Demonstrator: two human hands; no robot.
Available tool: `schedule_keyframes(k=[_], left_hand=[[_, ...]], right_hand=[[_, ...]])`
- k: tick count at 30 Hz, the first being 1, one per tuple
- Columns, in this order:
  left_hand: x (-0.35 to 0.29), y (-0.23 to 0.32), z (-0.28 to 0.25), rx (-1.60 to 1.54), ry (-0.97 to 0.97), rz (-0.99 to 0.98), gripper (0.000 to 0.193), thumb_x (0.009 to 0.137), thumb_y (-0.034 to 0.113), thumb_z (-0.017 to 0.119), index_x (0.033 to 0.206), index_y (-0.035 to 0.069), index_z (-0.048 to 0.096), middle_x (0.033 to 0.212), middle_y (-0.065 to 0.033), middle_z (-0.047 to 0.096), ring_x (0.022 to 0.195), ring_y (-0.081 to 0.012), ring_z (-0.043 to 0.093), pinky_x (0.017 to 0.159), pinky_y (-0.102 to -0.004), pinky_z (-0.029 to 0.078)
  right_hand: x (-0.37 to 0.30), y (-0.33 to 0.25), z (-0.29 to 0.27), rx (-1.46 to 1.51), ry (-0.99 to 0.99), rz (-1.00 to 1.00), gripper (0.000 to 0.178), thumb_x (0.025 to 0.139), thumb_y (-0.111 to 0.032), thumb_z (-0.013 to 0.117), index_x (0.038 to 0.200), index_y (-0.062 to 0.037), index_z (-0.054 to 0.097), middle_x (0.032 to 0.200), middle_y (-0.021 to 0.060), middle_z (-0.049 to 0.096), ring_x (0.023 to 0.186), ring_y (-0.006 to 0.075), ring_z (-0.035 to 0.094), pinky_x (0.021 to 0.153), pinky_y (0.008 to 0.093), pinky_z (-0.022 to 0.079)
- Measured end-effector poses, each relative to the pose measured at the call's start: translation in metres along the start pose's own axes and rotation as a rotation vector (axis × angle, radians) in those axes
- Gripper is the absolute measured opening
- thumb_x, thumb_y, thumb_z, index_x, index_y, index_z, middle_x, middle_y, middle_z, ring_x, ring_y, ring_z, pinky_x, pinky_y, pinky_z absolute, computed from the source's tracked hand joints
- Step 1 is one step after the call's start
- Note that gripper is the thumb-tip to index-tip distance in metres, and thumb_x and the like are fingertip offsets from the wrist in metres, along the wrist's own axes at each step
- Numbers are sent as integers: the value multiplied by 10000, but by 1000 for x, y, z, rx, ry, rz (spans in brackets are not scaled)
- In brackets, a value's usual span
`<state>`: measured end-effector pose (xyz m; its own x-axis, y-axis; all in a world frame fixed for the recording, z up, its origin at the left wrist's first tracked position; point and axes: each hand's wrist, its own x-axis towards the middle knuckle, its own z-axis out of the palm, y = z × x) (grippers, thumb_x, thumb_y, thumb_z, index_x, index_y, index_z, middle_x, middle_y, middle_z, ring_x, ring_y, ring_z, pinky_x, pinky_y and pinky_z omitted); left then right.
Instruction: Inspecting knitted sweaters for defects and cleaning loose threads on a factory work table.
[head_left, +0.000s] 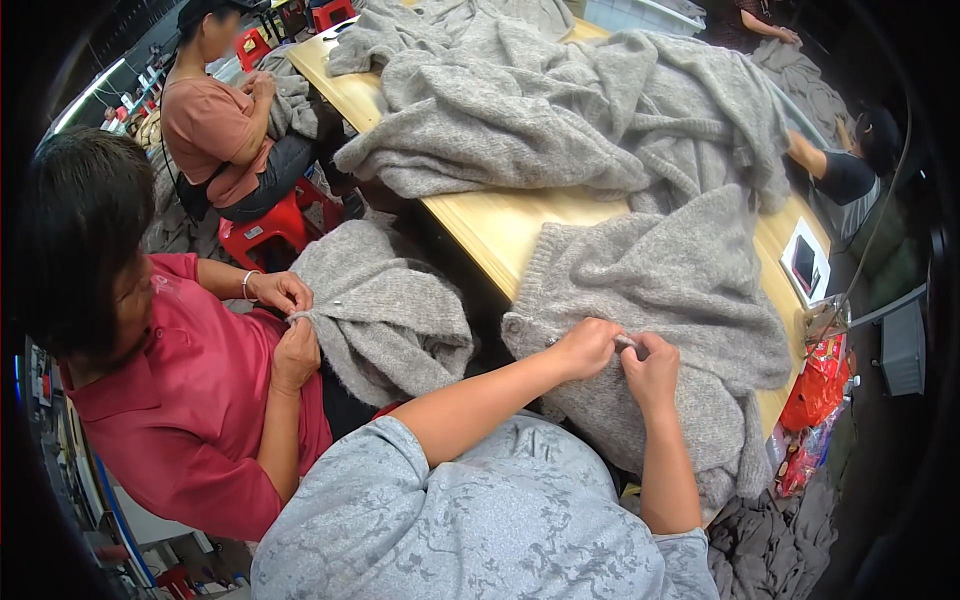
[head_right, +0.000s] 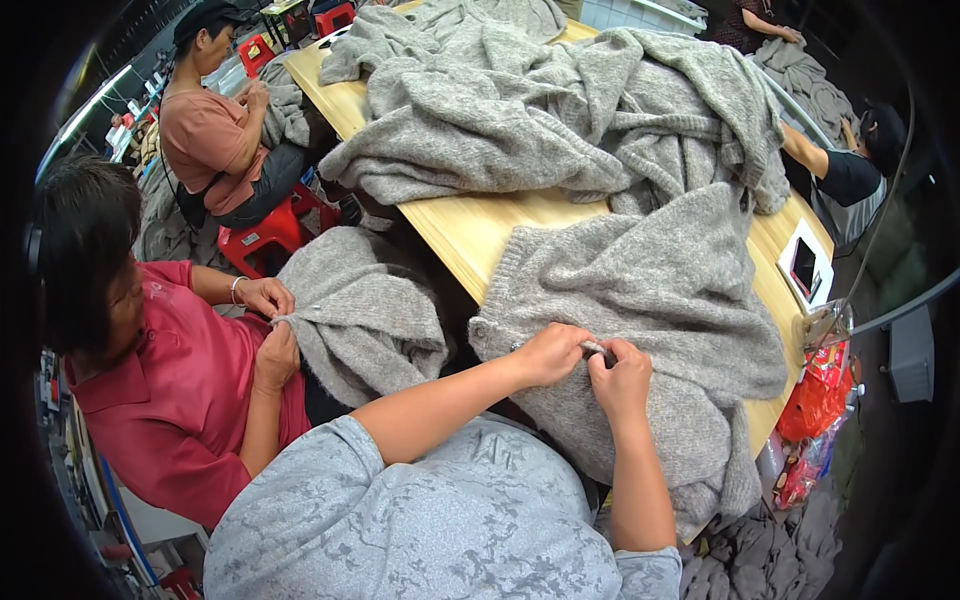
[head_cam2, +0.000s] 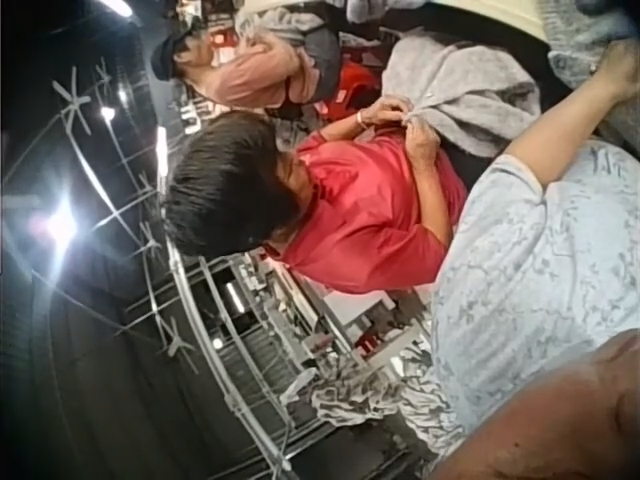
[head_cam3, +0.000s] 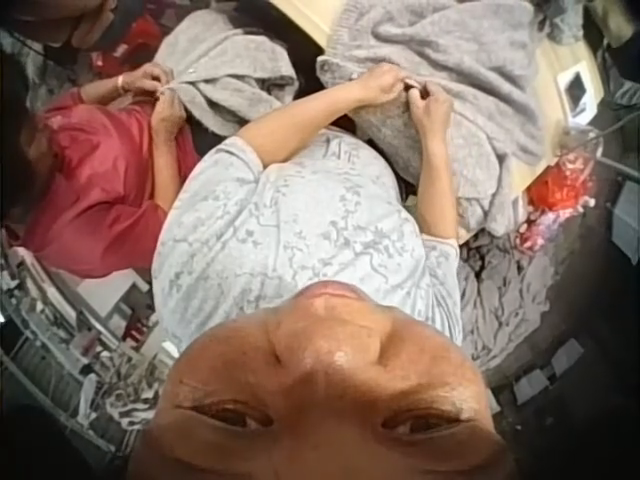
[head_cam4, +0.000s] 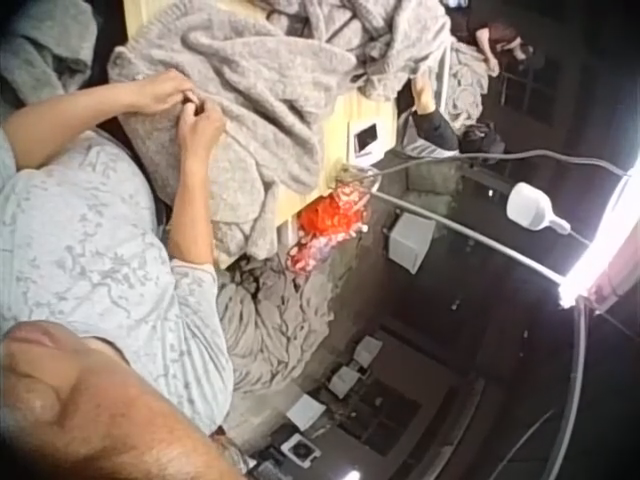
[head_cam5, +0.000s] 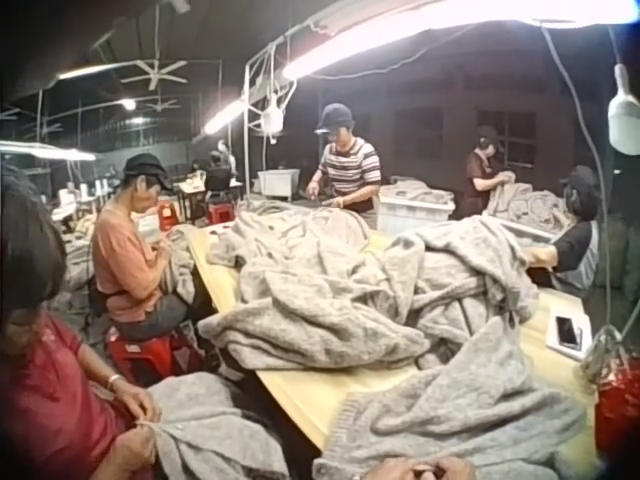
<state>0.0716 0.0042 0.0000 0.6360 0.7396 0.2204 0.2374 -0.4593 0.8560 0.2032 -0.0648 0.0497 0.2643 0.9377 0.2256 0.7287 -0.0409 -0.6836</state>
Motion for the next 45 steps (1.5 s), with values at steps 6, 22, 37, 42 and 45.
schedule_keyframes(k=[6, 22, 37, 42, 45], left_hand=[[1, 8, -5, -22, 48, 7, 251, 722, -26, 485, 901, -15, 660, 832, -252, 636, 817, -410, 619, 733, -452, 499], [-2, 13, -14, -185, -18, -162, 240, 801, 41, 515, 988, -6, 656, 657, -158, 612, 575, -179, 580, 574, -339, 449], [-11, 8, -2, 126, 36, 31, 242, 808, 29, 522, 1031, -13, 608, 923, -230, 638, 833, -380, 626, 719, -422, 497], [-12, 4, -1, 174, -3, 87, 266, 788, 30, 536, 1043, -11, 595, 941, -232, 627, 869, -395, 611, 750, -445, 492], [-12, 5, -3, 158, -3, 101, 255, 779, 28, 538, 1022, -6, 603, 911, -223, 630, 850, -401, 606, 735, -450, 490]], right_hand=[[-1, -2, 13, -62, 96, 58, 122, 658, -87, 619, 720, 11, 658, 637, 171, 617, 550, 293, 606, 556, 375, 474], [26, 24, -4, 443, -247, 309, 56, 714, -24, 617, 720, 17, 655, 596, -17, 577, 527, 26, 459, 455, 223, 340], [18, -1, -18, -142, -188, -153, 124, 672, -105, 631, 742, -7, 659, 637, 146, 628, 550, 289, 595, 564, 390, 483], [21, 5, -19, -180, -243, -287, 125, 670, -95, 622, 764, -18, 655, 666, 141, 628, 595, 295, 590, 589, 393, 481], [27, 12, -21, 4, -389, -26, 126, 697, -80, 614, 795, -15, 660, 658, 90, 616, 563, 163, 548, 554, 312, 443]])
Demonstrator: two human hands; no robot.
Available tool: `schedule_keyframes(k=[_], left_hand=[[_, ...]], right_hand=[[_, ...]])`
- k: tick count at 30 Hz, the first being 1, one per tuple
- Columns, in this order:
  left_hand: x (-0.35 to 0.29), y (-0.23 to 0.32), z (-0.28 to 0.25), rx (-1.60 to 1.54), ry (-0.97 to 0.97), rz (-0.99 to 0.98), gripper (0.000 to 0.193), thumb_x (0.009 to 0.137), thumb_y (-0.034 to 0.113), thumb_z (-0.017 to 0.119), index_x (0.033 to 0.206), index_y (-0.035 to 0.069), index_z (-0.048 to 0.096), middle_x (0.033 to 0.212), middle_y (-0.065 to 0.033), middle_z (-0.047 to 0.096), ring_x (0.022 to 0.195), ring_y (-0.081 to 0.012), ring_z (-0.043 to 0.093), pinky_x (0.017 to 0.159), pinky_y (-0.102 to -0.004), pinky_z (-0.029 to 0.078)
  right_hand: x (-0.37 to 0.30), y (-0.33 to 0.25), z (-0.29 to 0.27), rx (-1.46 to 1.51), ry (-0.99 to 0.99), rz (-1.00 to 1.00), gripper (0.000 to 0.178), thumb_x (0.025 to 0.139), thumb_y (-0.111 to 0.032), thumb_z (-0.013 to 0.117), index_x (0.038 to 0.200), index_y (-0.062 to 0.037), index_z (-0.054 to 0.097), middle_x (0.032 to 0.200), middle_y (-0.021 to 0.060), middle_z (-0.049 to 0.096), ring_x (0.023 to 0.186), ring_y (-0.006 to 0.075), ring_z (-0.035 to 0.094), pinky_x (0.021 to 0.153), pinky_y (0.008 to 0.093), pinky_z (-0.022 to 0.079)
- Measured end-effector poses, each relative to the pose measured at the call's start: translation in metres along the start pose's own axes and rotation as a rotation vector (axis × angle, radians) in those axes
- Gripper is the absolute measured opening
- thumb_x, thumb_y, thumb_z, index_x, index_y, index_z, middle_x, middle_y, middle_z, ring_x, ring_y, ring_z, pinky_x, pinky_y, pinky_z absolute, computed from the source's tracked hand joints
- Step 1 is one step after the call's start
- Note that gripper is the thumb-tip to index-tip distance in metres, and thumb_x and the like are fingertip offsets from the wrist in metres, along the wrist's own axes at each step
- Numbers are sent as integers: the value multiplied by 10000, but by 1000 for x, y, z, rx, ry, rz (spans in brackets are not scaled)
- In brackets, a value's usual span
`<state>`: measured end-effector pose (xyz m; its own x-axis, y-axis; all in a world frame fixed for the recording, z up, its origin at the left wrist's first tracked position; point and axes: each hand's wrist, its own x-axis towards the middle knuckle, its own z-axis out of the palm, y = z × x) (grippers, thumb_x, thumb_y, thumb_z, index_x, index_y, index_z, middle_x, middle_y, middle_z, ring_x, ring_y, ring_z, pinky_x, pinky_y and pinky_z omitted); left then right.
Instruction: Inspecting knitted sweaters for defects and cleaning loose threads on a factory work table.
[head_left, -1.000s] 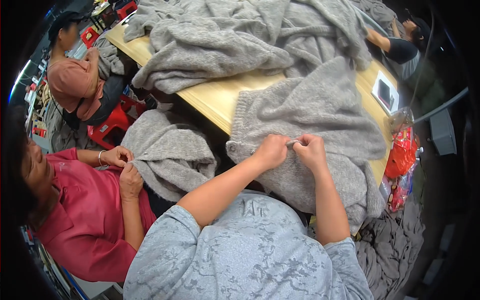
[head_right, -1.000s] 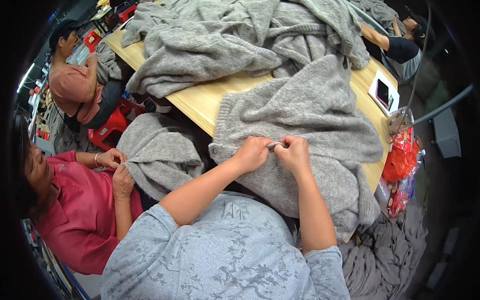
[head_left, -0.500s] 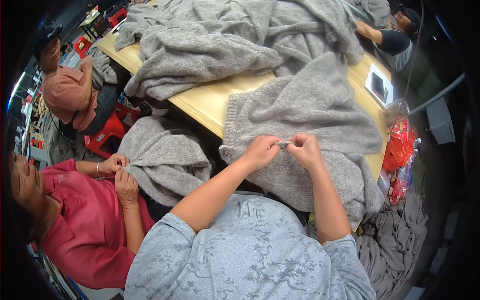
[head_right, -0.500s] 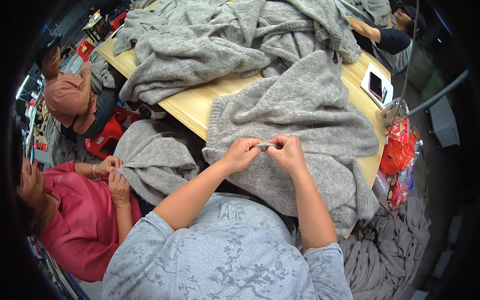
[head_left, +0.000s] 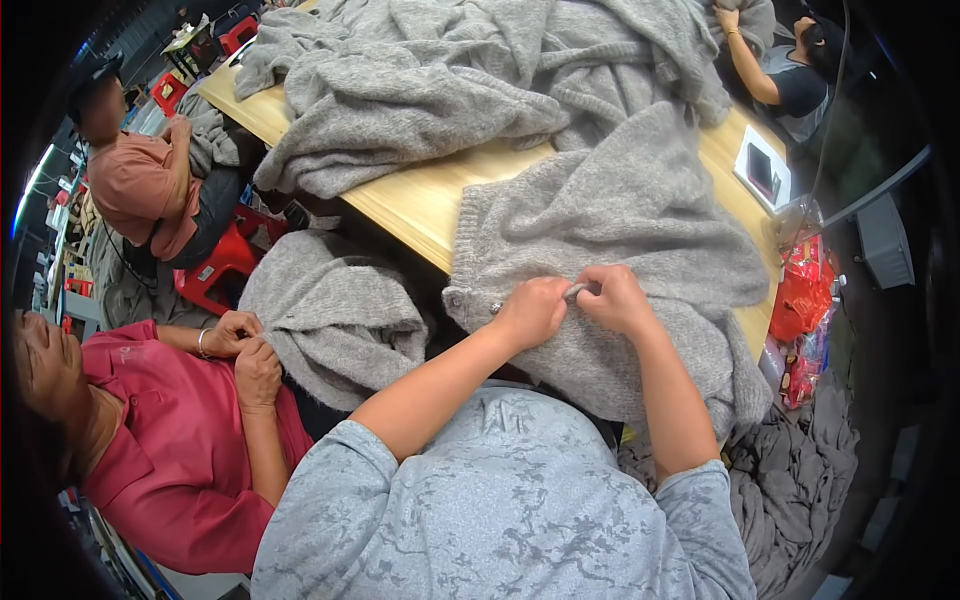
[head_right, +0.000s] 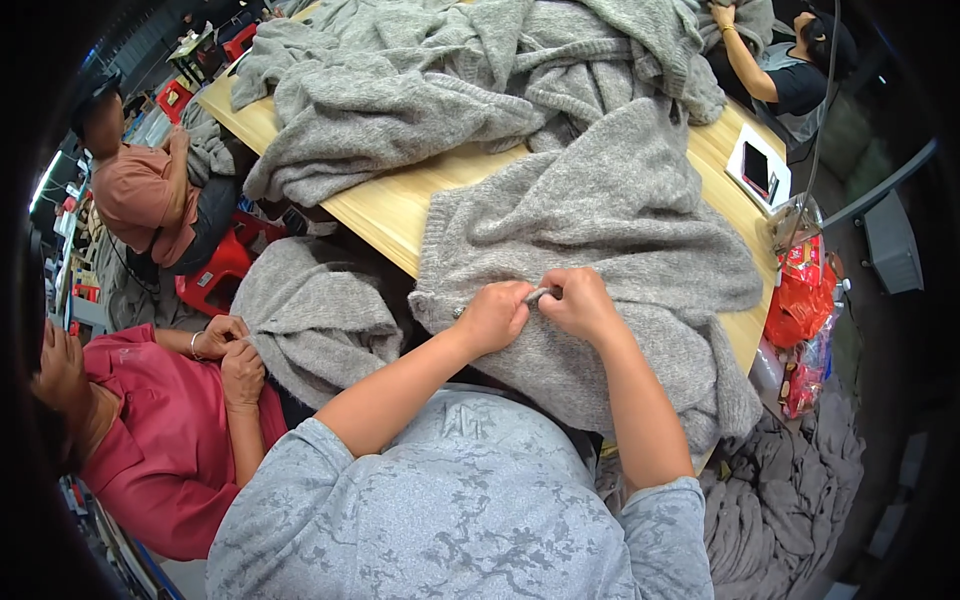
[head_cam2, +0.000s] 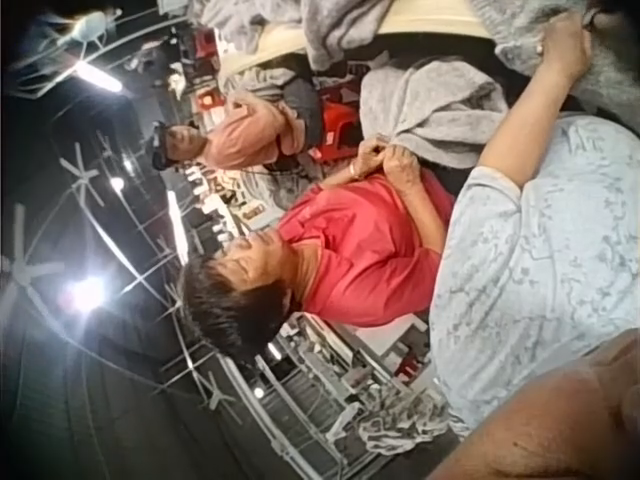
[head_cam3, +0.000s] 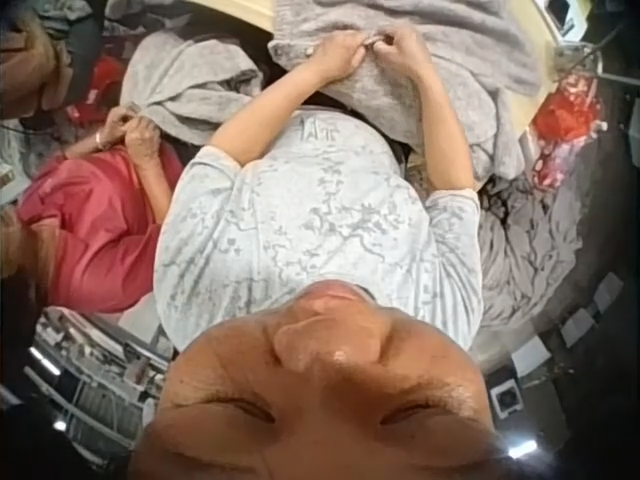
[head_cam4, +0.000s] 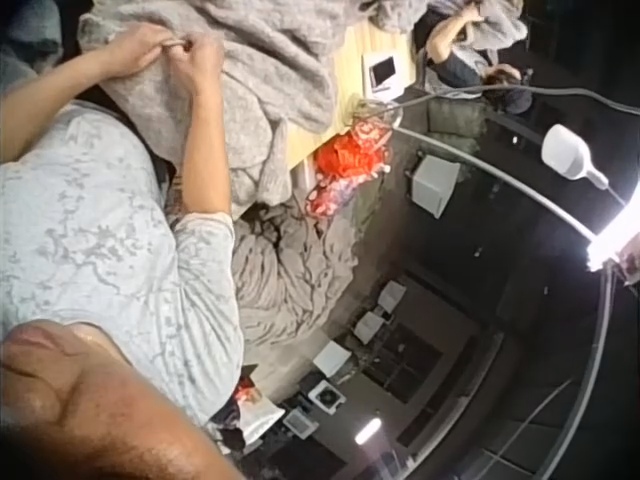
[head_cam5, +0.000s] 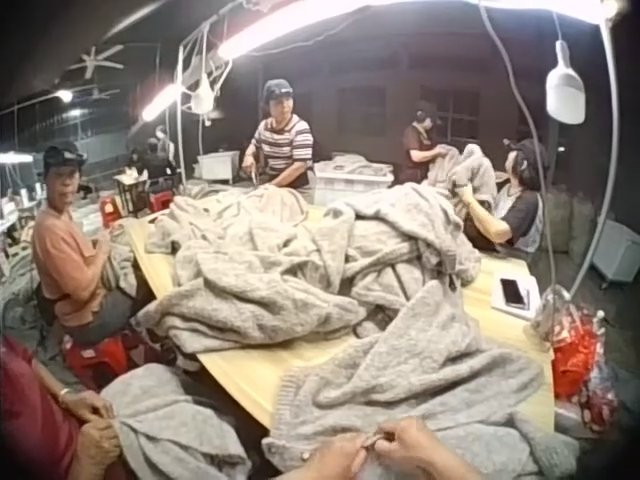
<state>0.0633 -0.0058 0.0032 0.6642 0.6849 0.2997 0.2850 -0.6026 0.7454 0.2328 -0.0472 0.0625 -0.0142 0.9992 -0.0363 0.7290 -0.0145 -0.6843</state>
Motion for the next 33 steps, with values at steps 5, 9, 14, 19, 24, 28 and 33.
schedule_keyframes(k=[5, 9, 14, 19, 24, 28, 33], left_hand=[[5, 1, -12, -117, -70, -20, 191, 767, 53, 575, 939, 7, 642, 734, -153, 630, 660, -270, 616, 629, -379, 481], [9, 3, -23, -305, -96, -192, 142, 764, 100, 633, 870, 14, 673, 622, -71, 605, 569, -80, 509, 559, -278, 433], [11, 3, -27, -283, -120, -214, 133, 793, 158, 691, 829, 30, 686, 609, -27, 595, 581, -56, 504, 556, -269, 430], [11, 5, -30, -490, -99, -330, 250, 790, 201, 727, 959, 27, 668, 735, -47, 623, 691, -87, 539, 628, -278, 450], [-22, -7, -84, 253, 298, 80, 500, 725, 216, 772, 1152, 38, 582, 986, -108, 604, 942, -253, 554, 805, -357, 447], [-51, -23, -106, 385, 228, -124, 586, 690, 202, 782, 1199, 54, 534, 1007, -140, 595, 1001, -315, 542, 871, -377, 438], [-58, -1, -104, -407, 62, -405, 219, 678, 89, 648, 869, -17, 626, 801, -58, 632, 750, -158, 596, 678, -305, 477]], right_hand=[[8, 8, -6, 391, -185, 266, 50, 768, -49, 653, 783, -2, 658, 647, -3, 599, 613, 58, 521, 559, 238, 439], [5, 10, -8, 450, -179, 197, 63, 785, -48, 685, 805, -1, 649, 685, -19, 600, 647, 52, 528, 576, 228, 436], [-4, 10, -2, 417, -53, 172, 83, 781, -47, 697, 831, -9, 642, 692, -12, 615, 651, 46, 528, 579, 231, 440], [-14, 1, -5, 212, 86, 42, 202, 753, -72, 721, 923, -14, 629, 864, 61, 618, 790, 152, 587, 691, 299, 475], [-34, -29, -16, -260, 116, -177, 542, 716, -186, 775, 1180, -42, 533, 1232, 137, 480, 1179, 300, 443, 991, 419, 387], [-32, -49, 5, -256, 24, -283, 676, 675, -191, 800, 1253, -38, 485, 1283, 180, 456, 1188, 343, 452, 996, 414, 398], [-12, -65, 43, -468, -135, -208, 995, 601, -104, 786, 1433, -31, 246, 1430, 322, 281, 1056, 399, 565, 864, 460, 483]])
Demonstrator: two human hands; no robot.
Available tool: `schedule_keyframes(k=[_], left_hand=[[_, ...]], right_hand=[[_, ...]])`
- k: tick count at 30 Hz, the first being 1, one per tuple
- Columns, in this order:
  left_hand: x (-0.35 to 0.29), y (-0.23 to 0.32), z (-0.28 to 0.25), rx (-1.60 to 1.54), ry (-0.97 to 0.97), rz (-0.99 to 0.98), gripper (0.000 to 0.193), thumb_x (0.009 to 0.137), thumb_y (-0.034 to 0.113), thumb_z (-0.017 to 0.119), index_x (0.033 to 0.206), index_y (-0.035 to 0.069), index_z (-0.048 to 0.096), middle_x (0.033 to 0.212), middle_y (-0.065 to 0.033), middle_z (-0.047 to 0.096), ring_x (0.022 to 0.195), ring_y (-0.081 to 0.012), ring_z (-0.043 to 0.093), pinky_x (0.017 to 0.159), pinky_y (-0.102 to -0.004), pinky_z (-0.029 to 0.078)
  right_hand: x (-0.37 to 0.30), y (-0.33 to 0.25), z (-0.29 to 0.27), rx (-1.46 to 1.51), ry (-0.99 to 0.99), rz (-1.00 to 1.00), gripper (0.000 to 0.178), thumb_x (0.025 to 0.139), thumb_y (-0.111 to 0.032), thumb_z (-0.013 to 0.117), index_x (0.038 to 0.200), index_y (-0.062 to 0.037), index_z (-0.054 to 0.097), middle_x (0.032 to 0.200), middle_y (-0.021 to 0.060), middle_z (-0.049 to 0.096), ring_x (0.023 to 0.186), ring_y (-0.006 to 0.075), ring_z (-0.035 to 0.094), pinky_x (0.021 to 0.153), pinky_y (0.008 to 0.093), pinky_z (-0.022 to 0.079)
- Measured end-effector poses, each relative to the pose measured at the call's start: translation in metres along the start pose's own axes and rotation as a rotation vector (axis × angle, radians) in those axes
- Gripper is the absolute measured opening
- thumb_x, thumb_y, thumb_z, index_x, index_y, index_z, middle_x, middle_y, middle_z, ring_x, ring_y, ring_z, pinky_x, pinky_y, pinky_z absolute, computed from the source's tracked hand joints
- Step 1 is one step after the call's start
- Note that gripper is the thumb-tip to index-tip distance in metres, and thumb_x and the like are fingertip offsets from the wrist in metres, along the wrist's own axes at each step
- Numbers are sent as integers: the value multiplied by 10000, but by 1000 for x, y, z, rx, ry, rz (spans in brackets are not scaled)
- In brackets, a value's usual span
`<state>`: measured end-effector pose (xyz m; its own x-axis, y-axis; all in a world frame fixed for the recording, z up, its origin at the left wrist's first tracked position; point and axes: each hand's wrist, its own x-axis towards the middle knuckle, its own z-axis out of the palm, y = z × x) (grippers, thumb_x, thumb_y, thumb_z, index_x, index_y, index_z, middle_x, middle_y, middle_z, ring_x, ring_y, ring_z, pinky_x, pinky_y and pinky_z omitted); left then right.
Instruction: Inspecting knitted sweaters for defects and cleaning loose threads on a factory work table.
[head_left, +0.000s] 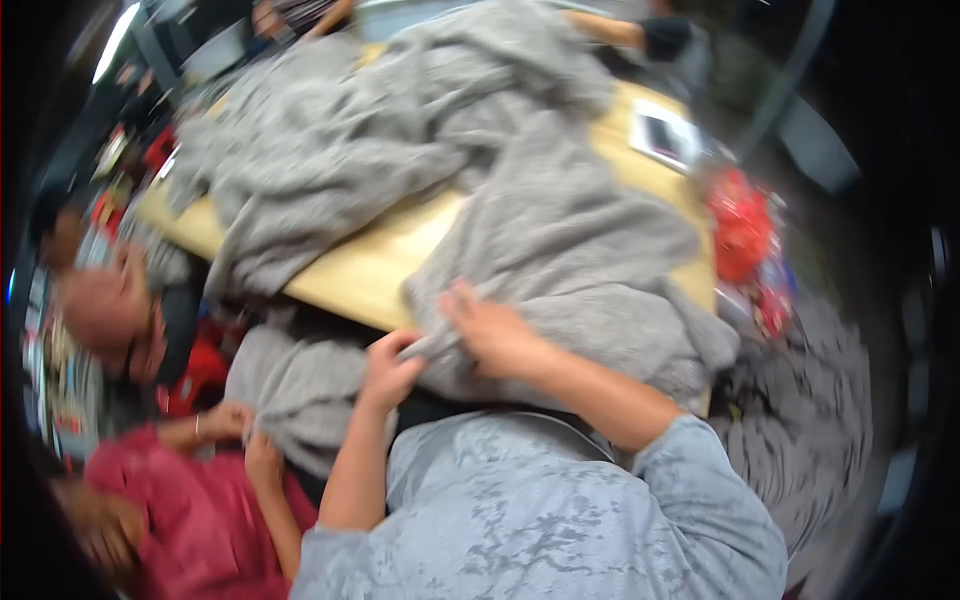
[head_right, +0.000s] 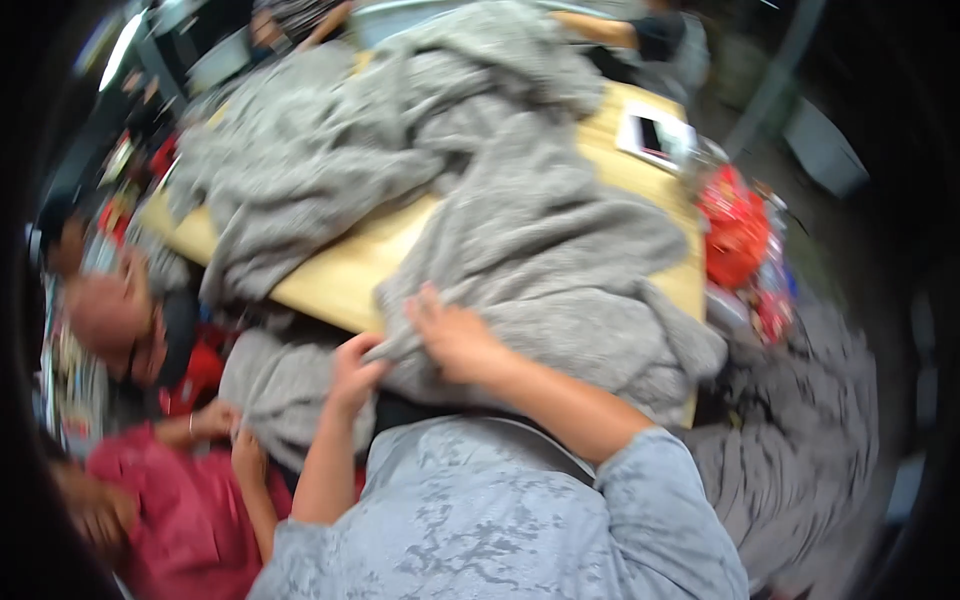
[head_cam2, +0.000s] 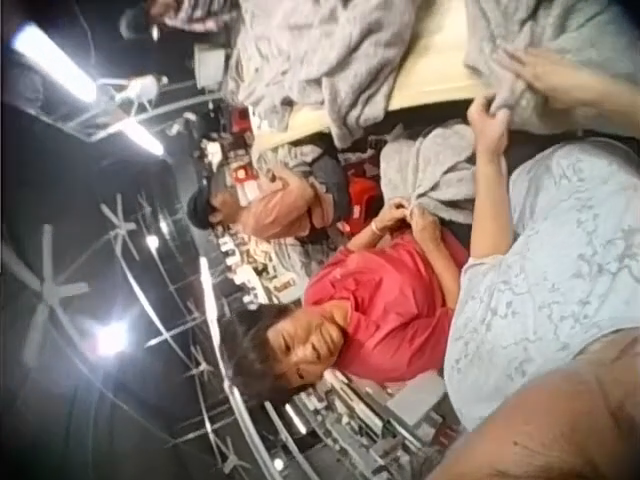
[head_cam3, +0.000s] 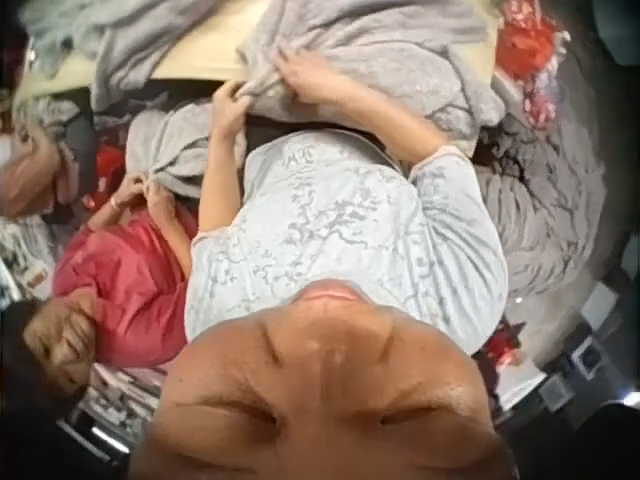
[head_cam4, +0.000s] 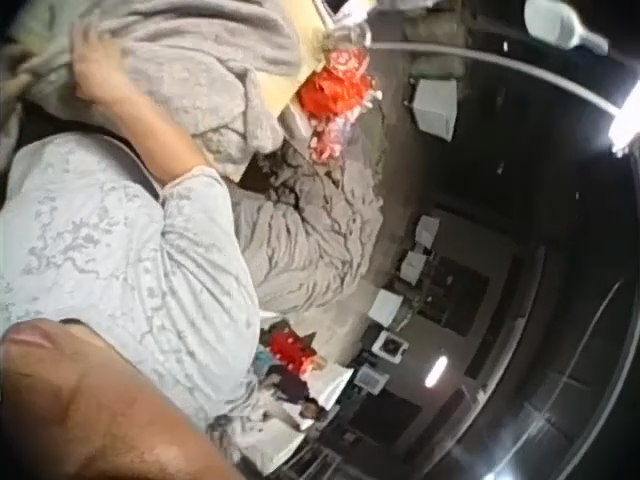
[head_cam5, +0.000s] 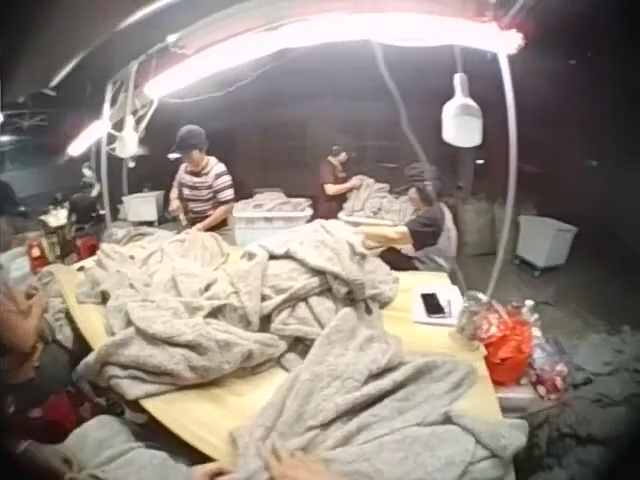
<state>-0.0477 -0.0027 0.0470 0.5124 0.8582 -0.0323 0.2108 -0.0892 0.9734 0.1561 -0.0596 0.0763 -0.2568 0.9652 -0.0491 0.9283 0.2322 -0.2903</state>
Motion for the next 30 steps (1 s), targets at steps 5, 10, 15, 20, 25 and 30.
schedule_keyframes(k=[5, 10, 15, 20, 25, 30], left_hand=[[-19, 63, -68, -448, -437, 649, 254, 767, 218, 676, 750, 58, 479, 752, -50, 522, 717, -181, 519, 685, -352, 459], [32, 95, -79, -967, -578, 477, 269, 956, 314, 503, 992, 48, 507, 902, -42, 499, 895, -178, 518, 831, -310, 428], [60, 49, -46, -655, -136, 189, 140, 950, 125, 524, 1036, 17, 549, 859, -37, 543, 765, -129, 540, 731, -264, 468], [62, 9, -61, -524, -23, 86, 124, 940, 95, 543, 1031, 15, 566, 836, -30, 572, 727, -124, 575, 686, -251, 489], [99, 0, -56, -419, 28, 42, 120, 933, 85, 541, 1026, 14, 569, 812, -10, 545, 706, -99, 540, 662, -234, 466], [184, -8, -60, 291, 69, 285, 246, 831, 94, 658, 1048, -4, 594, 922, -42, 602, 822, -129, 561, 751, -265, 463]], right_hand=[[-6, -54, -40, 405, 263, -138, 322, 614, -35, 666, 922, -37, 572, 782, 178, 651, 763, 369, 650, 659, 456, 512], [-16, -59, -71, 1059, 333, -352, 222, 695, -54, 615, 914, -42, 649, 800, 188, 669, 745, 330, 657, 622, 397, 498], [-125, 123, -197, 752, 415, 607, 344, 849, -207, 607, 1144, -33, 576, 1004, 151, 652, 788, 258, 640, 682, 380, 532], [-479, 203, -349, 303, 1959, 1099, 696, 836, -317, 678, 1283, 80, 320, 1151, 284, 539, 935, 355, 582, 770, 480, 521], [-643, 229, -258, -13, 1996, 1535, 848, 668, -236, 801, 1332, 58, 363, 899, 143, 628, 583, 176, 547, 507, 316, 454], [-563, 265, -51, 550, 1738, 1186, 608, 830, -130, 681, 1363, -64, 397, 938, -11, 556, 607, 58, 463, 464, 216, 345]])
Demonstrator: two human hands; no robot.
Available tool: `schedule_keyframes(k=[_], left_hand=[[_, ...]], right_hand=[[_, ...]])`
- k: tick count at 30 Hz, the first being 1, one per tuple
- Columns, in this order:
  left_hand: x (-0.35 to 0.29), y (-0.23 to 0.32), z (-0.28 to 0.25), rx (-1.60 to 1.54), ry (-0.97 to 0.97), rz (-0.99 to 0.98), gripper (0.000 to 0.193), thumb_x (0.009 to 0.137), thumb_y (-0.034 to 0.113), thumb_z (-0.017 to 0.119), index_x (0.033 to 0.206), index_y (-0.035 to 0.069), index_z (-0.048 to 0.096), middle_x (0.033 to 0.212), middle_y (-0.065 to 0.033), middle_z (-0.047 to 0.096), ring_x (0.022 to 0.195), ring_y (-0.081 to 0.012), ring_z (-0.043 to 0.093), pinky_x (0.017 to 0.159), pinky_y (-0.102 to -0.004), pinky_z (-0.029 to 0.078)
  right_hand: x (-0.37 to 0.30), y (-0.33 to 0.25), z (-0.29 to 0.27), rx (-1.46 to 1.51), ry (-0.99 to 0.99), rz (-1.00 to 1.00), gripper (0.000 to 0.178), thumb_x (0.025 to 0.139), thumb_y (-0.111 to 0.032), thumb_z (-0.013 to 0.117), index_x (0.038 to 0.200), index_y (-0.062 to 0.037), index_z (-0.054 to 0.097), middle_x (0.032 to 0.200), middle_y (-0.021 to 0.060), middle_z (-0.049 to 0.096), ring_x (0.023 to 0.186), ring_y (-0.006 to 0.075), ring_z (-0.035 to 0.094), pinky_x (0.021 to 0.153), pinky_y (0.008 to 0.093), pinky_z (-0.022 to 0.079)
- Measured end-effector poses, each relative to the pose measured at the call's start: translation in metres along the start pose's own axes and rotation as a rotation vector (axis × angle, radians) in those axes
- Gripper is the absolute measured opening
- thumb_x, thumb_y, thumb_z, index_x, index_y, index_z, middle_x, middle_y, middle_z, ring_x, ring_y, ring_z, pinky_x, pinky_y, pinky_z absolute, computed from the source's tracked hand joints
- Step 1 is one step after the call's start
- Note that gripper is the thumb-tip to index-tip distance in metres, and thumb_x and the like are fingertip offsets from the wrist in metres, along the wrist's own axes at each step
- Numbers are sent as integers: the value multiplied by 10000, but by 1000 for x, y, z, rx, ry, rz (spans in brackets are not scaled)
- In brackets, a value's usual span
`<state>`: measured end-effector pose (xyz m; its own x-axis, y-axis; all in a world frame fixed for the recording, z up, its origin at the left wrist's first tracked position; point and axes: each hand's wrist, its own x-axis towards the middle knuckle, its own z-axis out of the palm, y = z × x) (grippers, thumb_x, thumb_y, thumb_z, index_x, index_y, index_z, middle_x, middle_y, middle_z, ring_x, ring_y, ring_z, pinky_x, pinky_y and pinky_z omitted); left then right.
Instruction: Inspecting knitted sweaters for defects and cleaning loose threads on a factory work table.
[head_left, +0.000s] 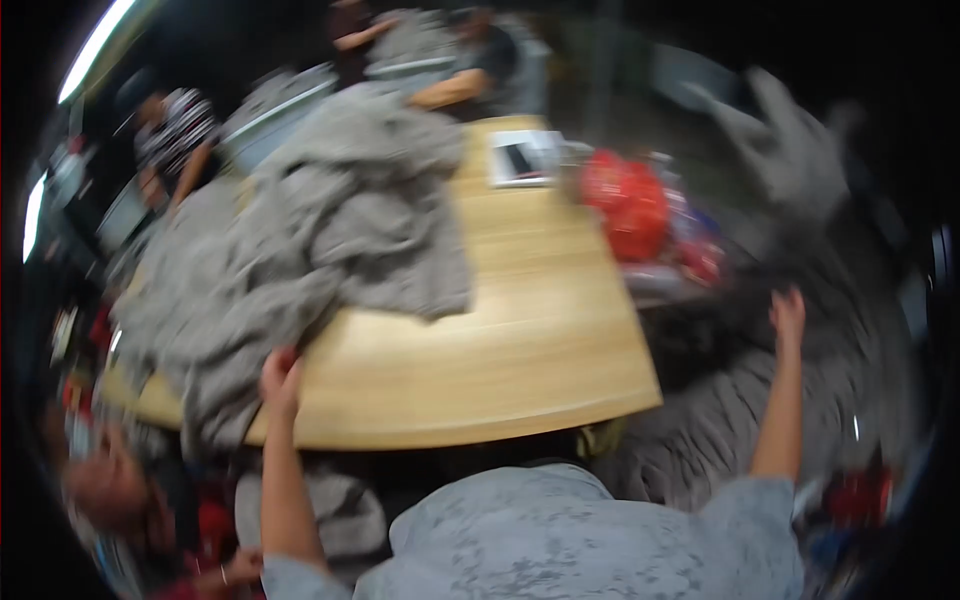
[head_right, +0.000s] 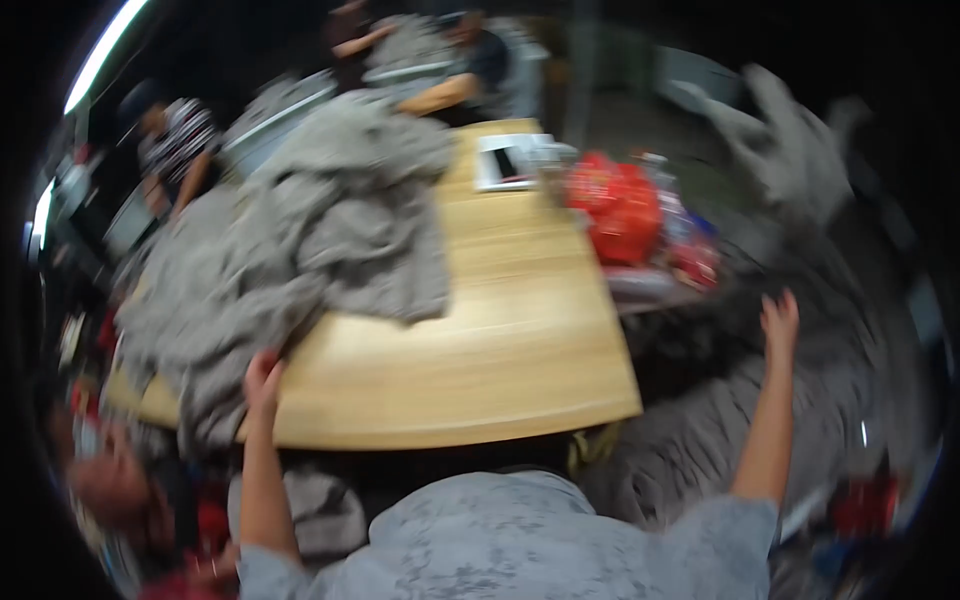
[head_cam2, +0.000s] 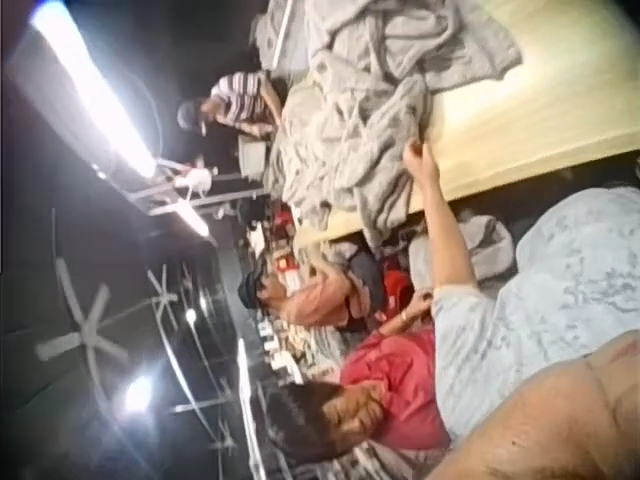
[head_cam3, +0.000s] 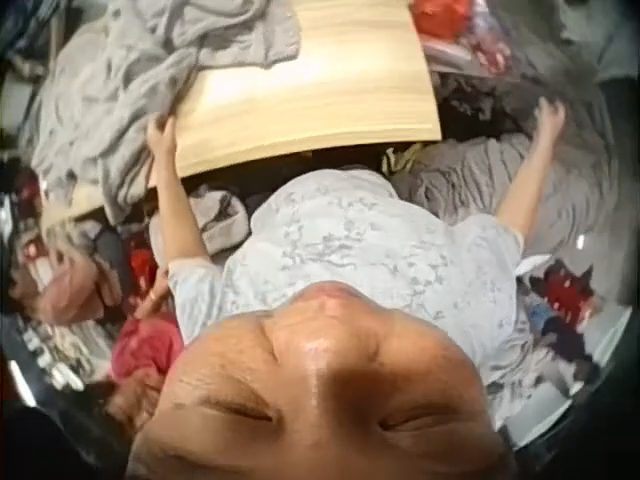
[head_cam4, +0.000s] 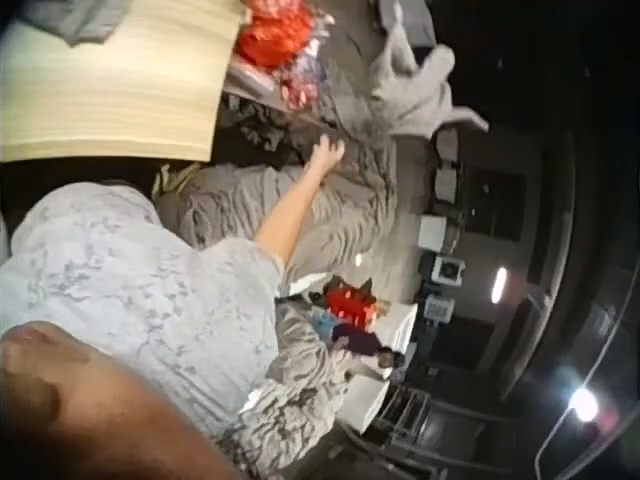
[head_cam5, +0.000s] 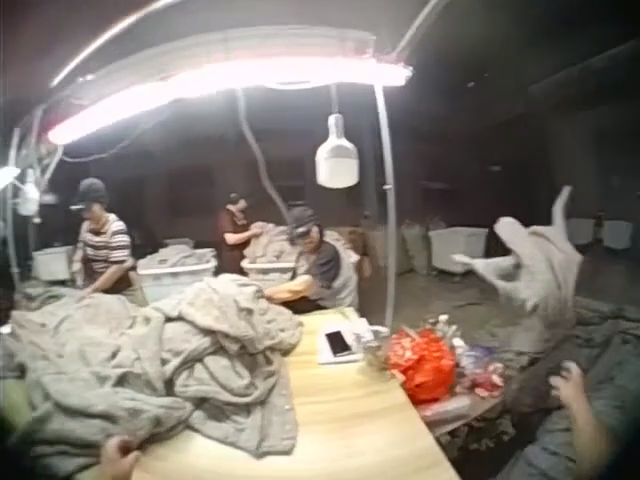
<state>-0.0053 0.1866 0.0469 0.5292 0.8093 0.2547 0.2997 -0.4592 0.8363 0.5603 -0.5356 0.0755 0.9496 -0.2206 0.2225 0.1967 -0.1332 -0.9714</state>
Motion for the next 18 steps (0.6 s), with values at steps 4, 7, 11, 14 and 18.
schedule_keyframes(k=[4, 7, 11, 14, 18], left_hand=[[30, -18, -20, 968, 317, 163, 703, 704, 205, 727, 1307, 33, 408, 1370, -228, 388, 1295, -394, 345, 1078, -449, 308], [27, -20, -37, 781, 164, -374, 945, 731, 275, 759, 1467, 126, 185, 1524, -192, 98, 1310, -400, 332, 1050, -462, 343], [15, -10, -36, 860, -44, -478, 659, 740, 181, 701, 1315, 60, 402, 1239, -207, 521, 1131, -356, 532, 922, -430, 456], [-11, 17, 9, 777, -159, -260, 377, 719, 189, 686, 1039, 20, 580, 987, -222, 645, 979, -372, 614, 834, -444, 490], [-74, 87, 90, 438, -605, 116, 526, 705, 312, 717, 1085, -26, 580, 982, -251, 626, 918, -384, 616, 791, -428, 497]], right_hand=[[-125, 72, 69, -119, -378, 41, 478, 856, -27, 601, 1312, -2, 461, 1110, 69, 576, 746, 88, 515, 613, 219, 440], [-194, 46, 103, -262, -521, -157, 410, 852, -8, 574, 1255, 18, 505, 1209, 87, 549, 921, 140, 562, 800, 260, 471], [-244, -36, 145, -125, -718, -279, 247, 851, -4, 567, 1096, 35, 574, 1103, 68, 568, 857, 155, 575, 746, 257, 470], [-271, -74, 181, -193, -856, -343, 177, 857, -18, 582, 1025, 38, 593, 1026, 65, 595, 843, 150, 585, 742, 255, 470], [-322, -81, 250, -26, -1157, 9, 180, 883, -67, 592, 1041, 16, 613, 1005, 71, 614, 847, 147, 599, 730, 262, 488]])
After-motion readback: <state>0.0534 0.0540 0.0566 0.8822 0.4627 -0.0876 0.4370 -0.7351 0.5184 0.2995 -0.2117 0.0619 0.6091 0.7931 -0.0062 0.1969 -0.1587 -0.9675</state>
